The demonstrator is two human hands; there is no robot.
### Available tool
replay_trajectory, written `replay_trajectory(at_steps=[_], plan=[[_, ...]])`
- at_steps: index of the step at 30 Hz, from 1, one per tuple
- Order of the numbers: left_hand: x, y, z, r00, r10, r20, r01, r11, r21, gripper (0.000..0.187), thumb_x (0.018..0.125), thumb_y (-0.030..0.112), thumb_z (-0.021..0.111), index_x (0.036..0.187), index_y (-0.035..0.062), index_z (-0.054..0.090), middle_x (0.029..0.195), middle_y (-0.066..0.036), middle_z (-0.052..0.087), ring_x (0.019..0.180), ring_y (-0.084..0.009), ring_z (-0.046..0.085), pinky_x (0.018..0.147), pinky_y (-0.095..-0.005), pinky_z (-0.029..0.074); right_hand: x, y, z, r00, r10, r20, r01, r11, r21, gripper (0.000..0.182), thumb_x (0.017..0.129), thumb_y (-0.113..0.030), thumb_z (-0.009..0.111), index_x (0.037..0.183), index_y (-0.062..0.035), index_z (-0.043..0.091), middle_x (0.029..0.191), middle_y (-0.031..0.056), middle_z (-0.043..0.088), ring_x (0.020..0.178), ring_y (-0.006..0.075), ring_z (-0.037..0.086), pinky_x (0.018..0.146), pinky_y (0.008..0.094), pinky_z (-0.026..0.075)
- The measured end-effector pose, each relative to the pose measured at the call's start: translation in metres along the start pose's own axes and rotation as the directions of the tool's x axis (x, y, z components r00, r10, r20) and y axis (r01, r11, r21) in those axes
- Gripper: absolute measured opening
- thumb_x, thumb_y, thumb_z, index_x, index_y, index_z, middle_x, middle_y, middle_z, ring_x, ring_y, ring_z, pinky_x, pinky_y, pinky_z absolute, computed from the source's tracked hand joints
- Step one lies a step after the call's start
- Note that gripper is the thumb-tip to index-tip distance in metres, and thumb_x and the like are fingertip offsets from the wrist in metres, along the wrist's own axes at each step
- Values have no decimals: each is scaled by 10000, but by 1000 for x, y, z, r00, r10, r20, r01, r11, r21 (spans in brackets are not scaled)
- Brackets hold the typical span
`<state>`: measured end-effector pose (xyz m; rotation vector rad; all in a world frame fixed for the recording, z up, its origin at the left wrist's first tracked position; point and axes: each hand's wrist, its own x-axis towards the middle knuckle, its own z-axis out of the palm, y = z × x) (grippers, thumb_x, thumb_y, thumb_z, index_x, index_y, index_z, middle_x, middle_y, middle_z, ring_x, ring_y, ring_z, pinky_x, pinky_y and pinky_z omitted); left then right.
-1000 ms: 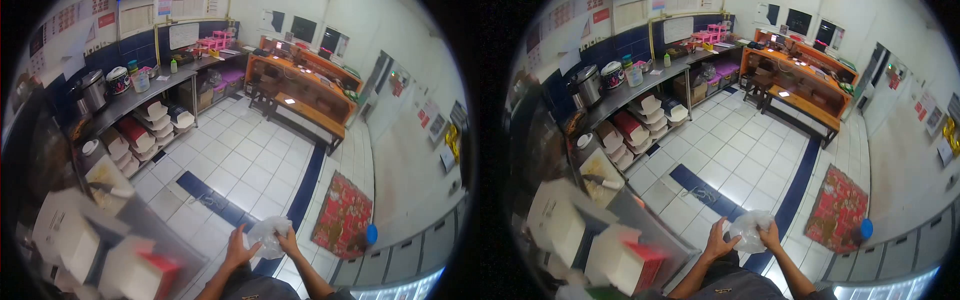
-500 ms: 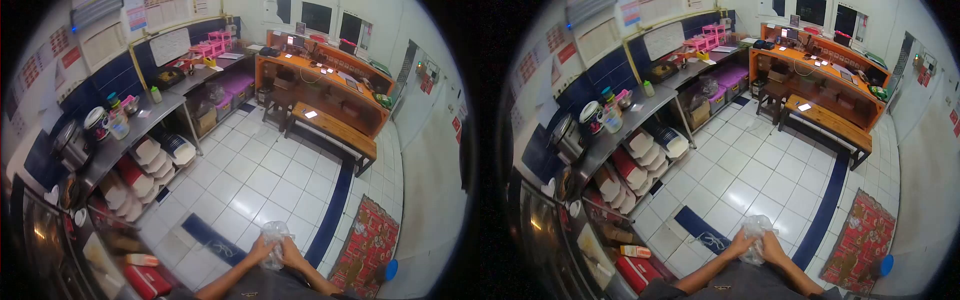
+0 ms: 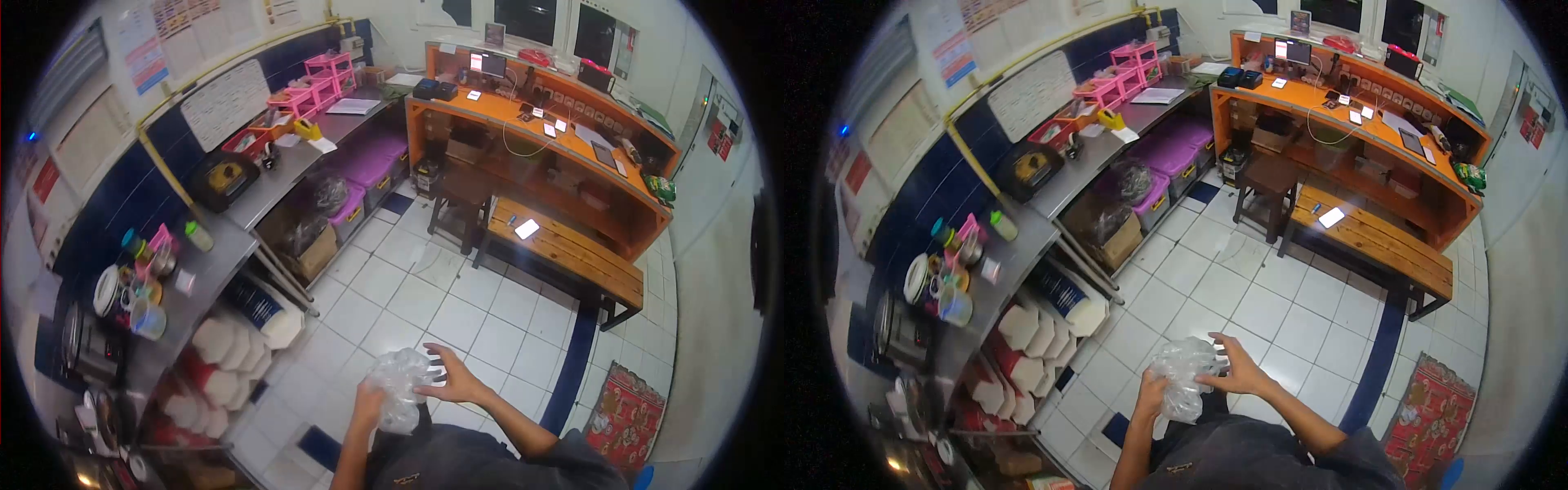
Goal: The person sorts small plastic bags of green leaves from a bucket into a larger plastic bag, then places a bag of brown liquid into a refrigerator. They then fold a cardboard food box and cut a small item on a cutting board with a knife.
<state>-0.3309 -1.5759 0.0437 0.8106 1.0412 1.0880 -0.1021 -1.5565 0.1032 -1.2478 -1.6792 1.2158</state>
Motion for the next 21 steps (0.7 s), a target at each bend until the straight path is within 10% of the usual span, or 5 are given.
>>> replay_trajectory(at_steps=[2,7,15,21], plan=[[82,9,-6,998,-43,37,40,997,67,425,796,-49,471,1210,-26,565,1077,-112,656,937,-205,654,834,-322,540,68,16,-10,995,41,87,-59,976,212,801,760,-346,820,1360,-2,417,1242,208,551,1182,282,538,843,358,527],[282,80,31,964,-222,144,208,972,110,439,796,-44,475,1228,-21,554,1075,-99,648,966,-189,640,848,-316,528,233,7,-70,998,-60,6,60,993,-103,727,743,-338,812,1281,11,469,1166,210,569,1053,342,585,860,414,493],[581,124,82,953,-111,281,-48,862,504,481,792,-45,508,1272,-24,508,1208,-137,580,1145,-222,539,969,-321,432,486,91,-183,961,-32,-274,-7,990,-140,428,747,-158,735,1115,10,596,993,209,628,916,402,615,804,403,502],[749,158,98,984,-147,104,110,948,299,496,907,147,597,1357,29,424,1231,-115,549,1101,-196,543,896,-334,469,685,187,-266,987,21,-160,-17,999,27,393,772,-151,700,1126,-3,615,1018,212,651,915,378,644,829,389,506]])
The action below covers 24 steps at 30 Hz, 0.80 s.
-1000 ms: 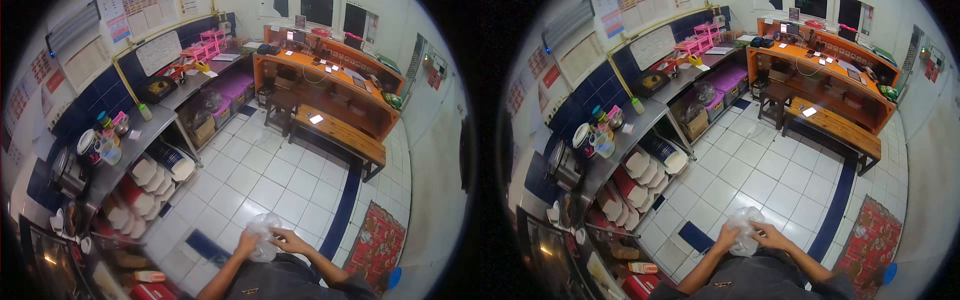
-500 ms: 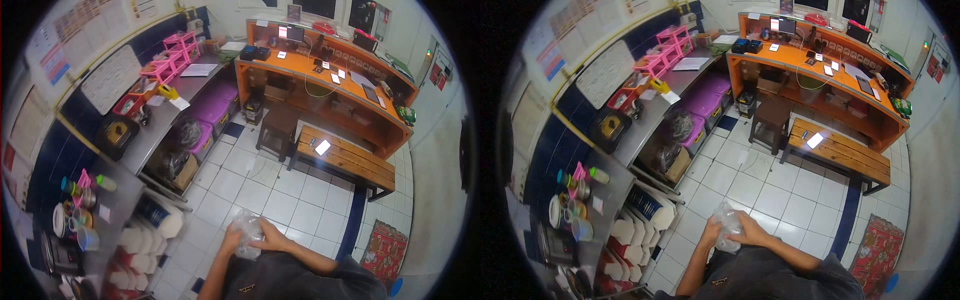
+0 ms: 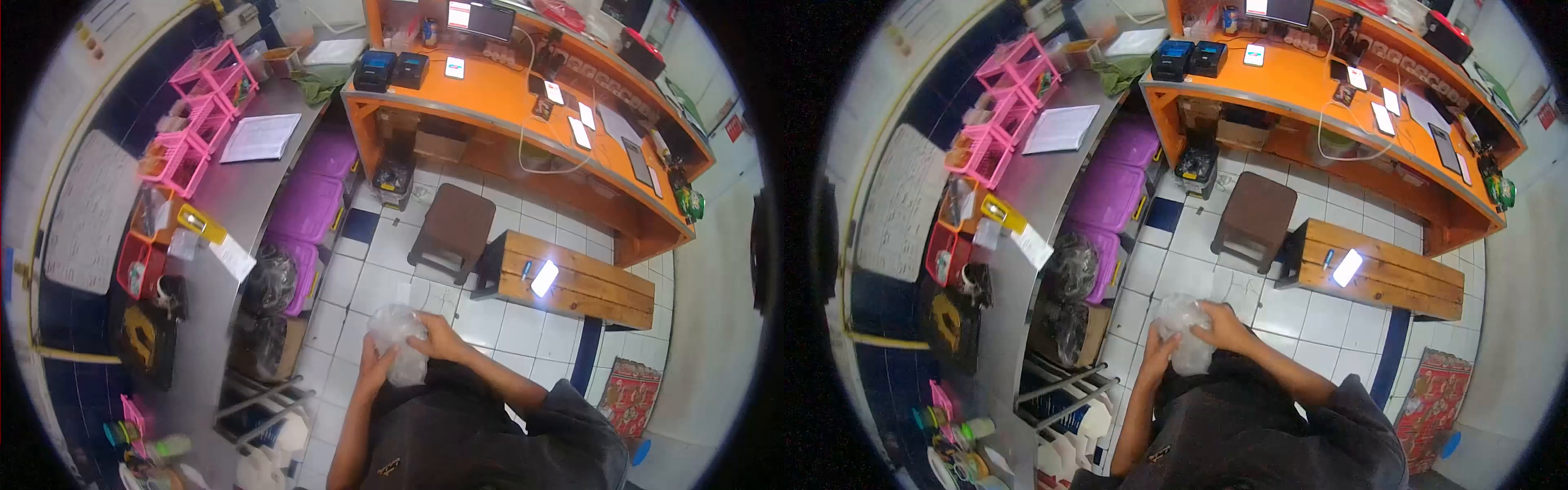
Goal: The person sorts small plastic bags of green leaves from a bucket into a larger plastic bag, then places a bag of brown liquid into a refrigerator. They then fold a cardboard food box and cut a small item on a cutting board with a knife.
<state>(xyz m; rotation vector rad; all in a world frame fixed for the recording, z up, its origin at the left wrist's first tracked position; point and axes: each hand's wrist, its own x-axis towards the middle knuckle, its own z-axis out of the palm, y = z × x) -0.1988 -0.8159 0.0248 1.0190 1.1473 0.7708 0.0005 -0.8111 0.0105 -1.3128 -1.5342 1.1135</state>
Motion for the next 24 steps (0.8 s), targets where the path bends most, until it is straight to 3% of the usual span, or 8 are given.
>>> replay_trajectory(at_steps=[9,11,13,17,20,22,23,24], plan=[[223,-65,-106,893,-424,-150,426,904,-20,207,974,198,542,1133,66,549,952,-81,627,791,-153,641,692,-273,499,289,232,-171,828,62,-557,-262,921,-287,602,737,-134,706,1269,42,486,1124,239,635,1026,366,635,910,430,494],[247,-169,-148,978,-195,-72,204,834,512,204,974,183,540,1132,56,546,927,-88,633,772,-146,637,655,-263,496,333,283,-210,784,284,-552,-458,865,-207,533,750,-159,717,1203,67,551,1087,241,663,1044,342,644,922,419,496],[266,-159,-141,829,-512,-224,559,758,336,199,969,174,549,1121,46,546,910,-99,636,734,-144,631,625,-263,499,361,357,-231,749,390,-536,-551,815,-176,552,758,-172,720,1213,80,536,1120,264,646,1062,356,638,923,413,496],[229,-300,-138,968,-183,-173,251,696,673,193,947,217,573,1070,69,571,782,-81,644,607,-143,614,518,-275,466,432,450,-280,582,326,-745,-676,704,-220,564,834,-310,698,1212,80,546,1151,256,628,1079,333,607,925,398,467],[275,-247,-74,734,-551,-397,631,769,99,212,949,227,552,1017,31,593,760,-84,642,584,-136,591,500,-282,454,443,543,-341,516,375,-770,-683,723,-105,628,874,-400,660,1234,97,530,1210,270,597,1116,338,577,935,403,442],[318,-230,-32,576,-706,-411,755,653,-63,211,991,211,511,954,23,599,720,-44,612,602,-117,557,546,-257,463,470,569,-385,413,401,-818,-911,199,-362,626,791,-429,707,1160,56,565,1122,201,655,1039,299,624,940,386,446],[331,-225,-14,534,-749,-392,769,623,-142,190,982,205,533,973,28,600,750,-35,609,635,-118,563,552,-266,463,428,671,-459,832,293,-471,-534,654,-536,460,835,-377,673,1040,33,635,1068,155,681,987,268,630,901,381,470],[335,-233,4,521,-765,-378,761,617,-200,185,980,209,541,981,34,601,763,-29,606,647,-117,564,558,-269,460,437,657,-481,694,596,-405,-693,705,-150,316,880,-310,643,948,-6,690,1033,120,694,960,241,634,861,385,491]])
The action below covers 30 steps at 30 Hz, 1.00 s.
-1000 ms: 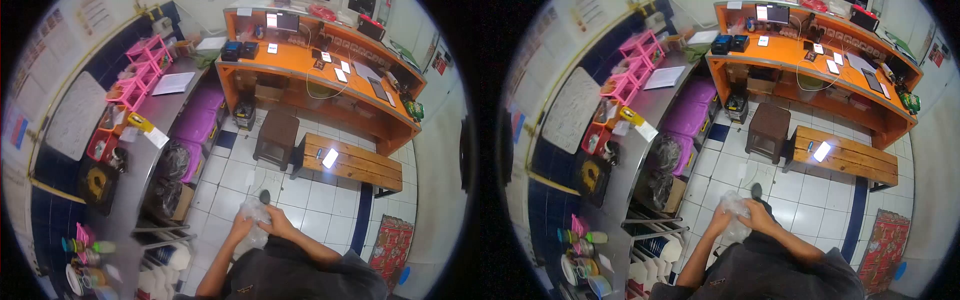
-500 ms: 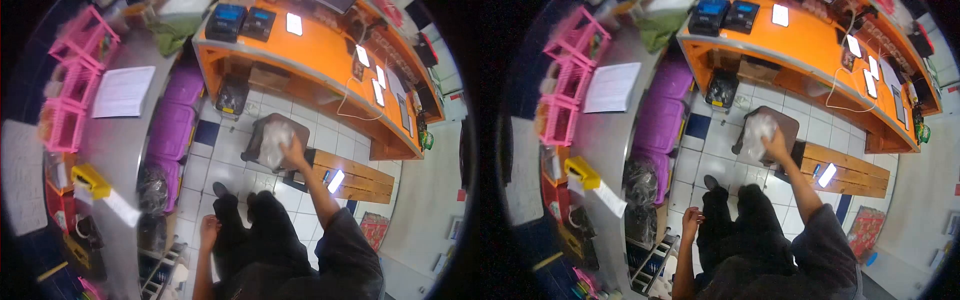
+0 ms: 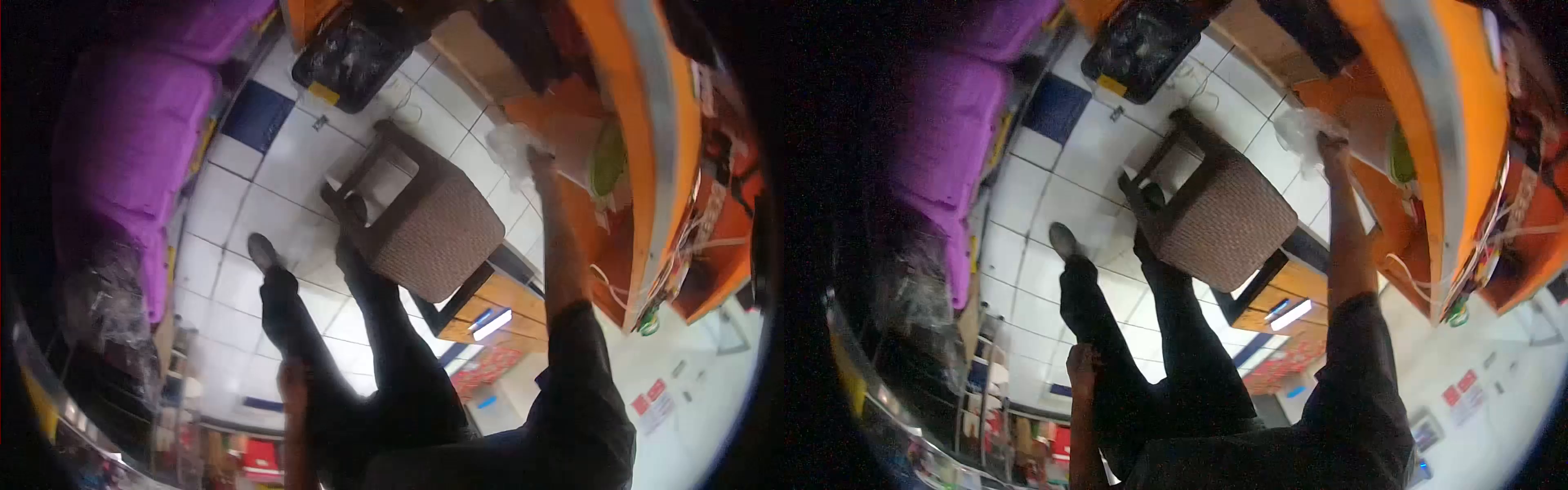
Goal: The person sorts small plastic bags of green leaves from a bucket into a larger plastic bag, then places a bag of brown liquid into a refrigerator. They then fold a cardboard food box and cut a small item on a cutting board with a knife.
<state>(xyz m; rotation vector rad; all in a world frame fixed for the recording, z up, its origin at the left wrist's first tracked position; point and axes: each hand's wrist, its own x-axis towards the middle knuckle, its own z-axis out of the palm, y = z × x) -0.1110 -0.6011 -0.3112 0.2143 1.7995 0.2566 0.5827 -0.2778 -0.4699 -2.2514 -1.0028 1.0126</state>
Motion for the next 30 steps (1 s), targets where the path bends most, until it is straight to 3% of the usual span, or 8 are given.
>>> replay_trajectory(at_steps=[2,3,5,8,14,17,22,30], plan=[[-4,-12,27,999,-42,6,42,996,-73,181,978,213,550,988,40,602,777,-23,604,660,-117,565,563,-272,456,41,16,-26,981,-58,186,183,598,-781,448,854,-425,644,1055,-26,673,1062,147,686,995,276,636,875,413,492],[-6,-13,41,992,-98,74,106,987,-117,201,970,229,558,1033,41,591,798,-38,626,680,-126,594,597,-274,476,75,28,-40,939,12,343,335,-251,-908,596,828,-541,644,1162,-47,656,1091,175,678,1029,311,638,889,441,493],[-12,-17,59,977,-165,137,187,968,-167,233,963,244,566,1078,42,579,819,-54,648,699,-136,622,631,-277,496,156,95,-89,987,-156,-36,22,352,-936,786,765,-678,617,1252,-61,599,1224,208,617,1147,353,585,960,491,454],[-21,-29,76,970,-157,187,173,982,-76,245,977,262,561,1093,47,576,859,-62,647,744,-141,631,667,-288,508,111,-52,-56,981,92,-173,-174,-3,-985,829,755,-719,593,1270,-70,587,1301,208,568,1218,338,538,997,527,415],[-31,-30,78,980,-164,117,169,985,-35,322,985,315,557,1111,18,561,892,-59,627,766,-155,621,676,-291,524,204,2,-166,630,-600,493,698,160,-698,494,917,-536,546,888,-55,653,755,63,623,679,253,614,661,444,505],[-39,-3,81,985,-160,63,166,980,-107,255,983,276,563,1090,46,580,832,-26,610,745,-127,590,634,-262,487,192,-21,-121,741,-629,235,-293,-618,-730,733,917,-440,601,1465,-27,342,1259,270,568,1146,332,583,962,455,476],[-54,-32,70,987,-129,101,153,945,-291,276,973,278,572,1084,25,584,844,-49,641,718,-120,599,632,-260,489,40,-77,-34,660,-738,143,482,270,-834,647,904,-342,644,1402,-5,404,1234,249,586,1145,362,574,967,442,473],[-98,-103,32,997,2,74,29,910,-413,208,990,204,518,1105,39,573,841,-71,632,693,-125,607,593,-256,488,-312,-51,6,713,-579,395,680,436,-589,592,832,-165,696,1313,33,413,1260,295,503,1224,483,448,1047,502,384]])
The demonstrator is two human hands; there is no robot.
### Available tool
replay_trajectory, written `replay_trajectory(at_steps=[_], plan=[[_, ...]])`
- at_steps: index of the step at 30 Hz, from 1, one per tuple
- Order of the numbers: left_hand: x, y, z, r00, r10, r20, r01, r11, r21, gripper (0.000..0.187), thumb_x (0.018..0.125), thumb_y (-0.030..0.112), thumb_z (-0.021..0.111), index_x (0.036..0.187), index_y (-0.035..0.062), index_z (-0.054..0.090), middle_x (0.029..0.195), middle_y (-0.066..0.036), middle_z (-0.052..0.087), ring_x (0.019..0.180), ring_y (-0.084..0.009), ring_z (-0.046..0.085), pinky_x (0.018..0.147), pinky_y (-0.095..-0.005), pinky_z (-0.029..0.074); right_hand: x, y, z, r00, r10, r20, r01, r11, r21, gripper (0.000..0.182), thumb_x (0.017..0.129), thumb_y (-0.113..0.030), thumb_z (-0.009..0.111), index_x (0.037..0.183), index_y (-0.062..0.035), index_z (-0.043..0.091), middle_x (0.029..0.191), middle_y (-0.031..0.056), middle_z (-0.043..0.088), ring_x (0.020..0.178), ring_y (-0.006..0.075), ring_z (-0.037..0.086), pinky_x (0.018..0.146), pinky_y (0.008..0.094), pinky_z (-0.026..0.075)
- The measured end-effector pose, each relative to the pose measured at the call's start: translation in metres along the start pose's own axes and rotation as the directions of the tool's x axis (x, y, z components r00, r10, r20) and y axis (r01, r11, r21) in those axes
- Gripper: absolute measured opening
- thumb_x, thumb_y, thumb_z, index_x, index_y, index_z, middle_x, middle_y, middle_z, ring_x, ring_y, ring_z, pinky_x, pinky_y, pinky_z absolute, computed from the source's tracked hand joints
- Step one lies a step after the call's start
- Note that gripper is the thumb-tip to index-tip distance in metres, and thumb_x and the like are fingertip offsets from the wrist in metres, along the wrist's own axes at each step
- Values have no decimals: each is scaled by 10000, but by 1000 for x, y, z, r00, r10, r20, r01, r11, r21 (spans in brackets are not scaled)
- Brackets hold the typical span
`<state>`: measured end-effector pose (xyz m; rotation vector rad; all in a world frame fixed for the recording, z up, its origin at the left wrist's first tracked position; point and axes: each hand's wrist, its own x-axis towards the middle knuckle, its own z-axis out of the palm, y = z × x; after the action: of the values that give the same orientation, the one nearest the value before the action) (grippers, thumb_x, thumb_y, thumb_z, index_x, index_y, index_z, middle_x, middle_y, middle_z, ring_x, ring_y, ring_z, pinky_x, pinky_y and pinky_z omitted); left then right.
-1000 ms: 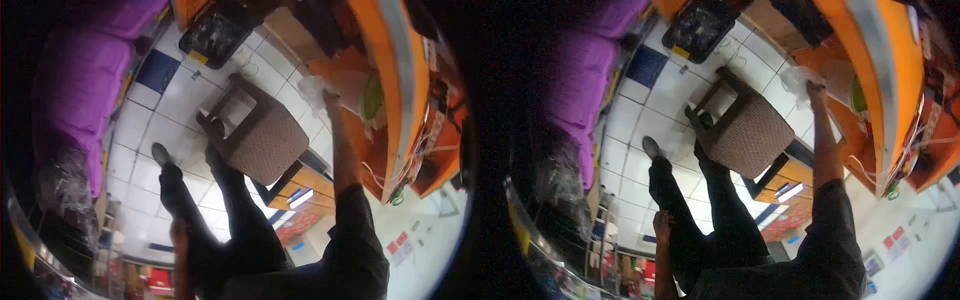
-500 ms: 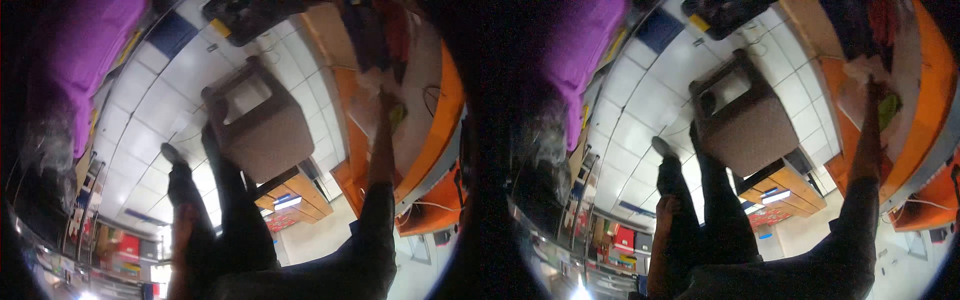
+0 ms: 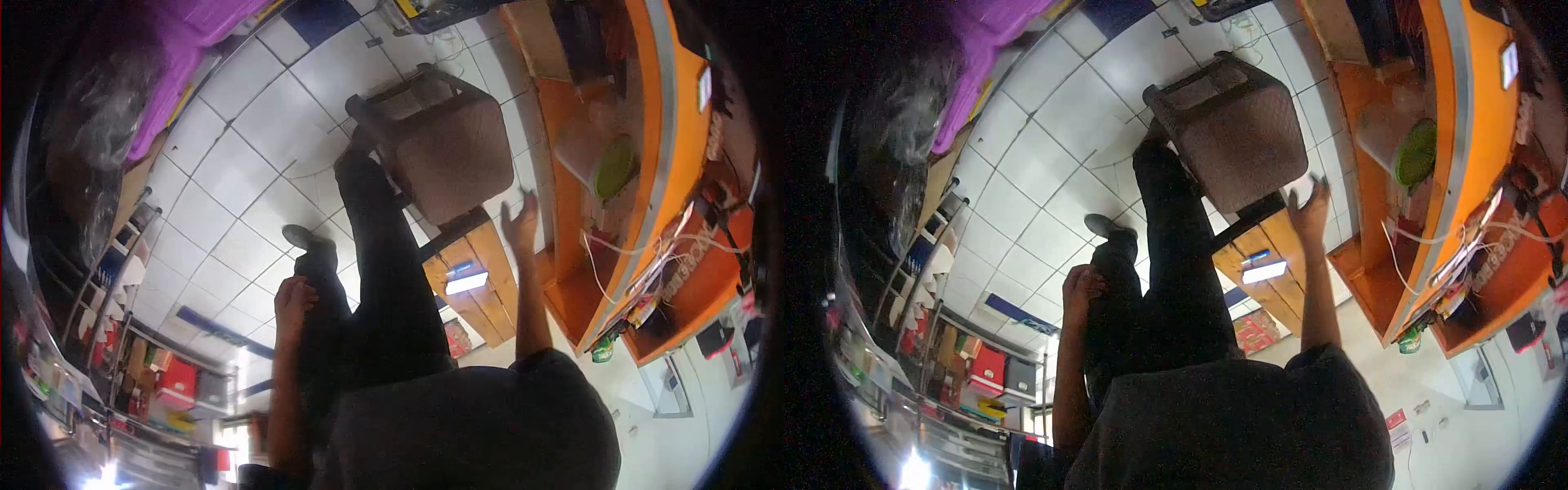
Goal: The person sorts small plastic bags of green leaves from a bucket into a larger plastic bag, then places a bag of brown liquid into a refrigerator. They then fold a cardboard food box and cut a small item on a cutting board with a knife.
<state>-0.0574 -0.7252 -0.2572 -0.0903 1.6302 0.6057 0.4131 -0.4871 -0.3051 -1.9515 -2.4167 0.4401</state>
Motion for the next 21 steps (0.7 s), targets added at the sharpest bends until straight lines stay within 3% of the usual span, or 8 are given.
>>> replay_trajectory(at_steps=[3,6,7,10,12,13,15,21], plan=[[-19,-33,-45,999,36,-13,-35,999,10,255,988,275,525,1093,52,588,869,-72,659,764,-154,644,663,-301,517,-111,-36,8,912,353,210,-379,920,99,517,809,-194,738,1244,-11,528,1163,228,568,1030,367,586,880,435,494],[-31,-96,-104,999,6,-40,-10,994,-104,252,976,268,531,1093,53,590,869,-71,660,757,-166,647,658,-298,515,-220,-48,35,916,346,204,-342,938,-53,444,784,-211,765,1130,-42,544,881,162,609,789,332,609,738,394,515],[-35,-122,-129,997,30,-65,-34,997,-62,252,970,260,527,1098,51,587,869,-76,659,754,-168,648,653,-296,514,-255,-36,47,923,259,286,-308,941,142,402,793,-259,762,1087,-73,561,843,161,626,788,300,623,732,389,519],[-54,-189,-195,982,7,-190,-19,998,-61,280,957,260,522,1129,44,566,882,-108,659,738,-191,660,639,-299,514,-350,5,102,876,277,394,-298,955,-9,416,799,-309,743,1086,-44,602,945,179,656,836,283,650,746,391,526],[-64,-236,-237,976,-41,-215,-9,973,-229,296,959,274,526,1153,52,553,894,-115,665,760,-206,676,638,-299,514,-419,70,166,876,38,481,14,994,-105,438,802,-343,730,1085,-24,629,1012,190,676,869,271,668,755,393,531],[-67,-263,-255,973,-51,-226,-13,963,-271,308,961,282,516,1157,47,550,909,-121,663,759,-208,669,637,-300,512,-414,28,135,771,320,551,-320,942,-99,456,801,-340,727,1106,-16,628,1027,195,676,889,274,670,767,391,530],[-73,-310,-279,963,-126,-237,42,942,-332,315,958,277,507,1160,39,547,923,-131,657,763,-210,660,636,-299,513,-397,-67,65,327,786,524,-858,480,-184,495,797,-335,723,1147,2,626,1057,203,678,930,278,673,790,389,528],[-71,-405,-290,966,-217,-139,167,937,-306,333,940,265,504,1162,18,537,907,-136,646,755,-222,657,633,-320,514,-439,-39,75,301,744,597,-858,485,-172,583,778,-373,731,1156,52,602,1022,194,685,929,280,666,778,371,522]])
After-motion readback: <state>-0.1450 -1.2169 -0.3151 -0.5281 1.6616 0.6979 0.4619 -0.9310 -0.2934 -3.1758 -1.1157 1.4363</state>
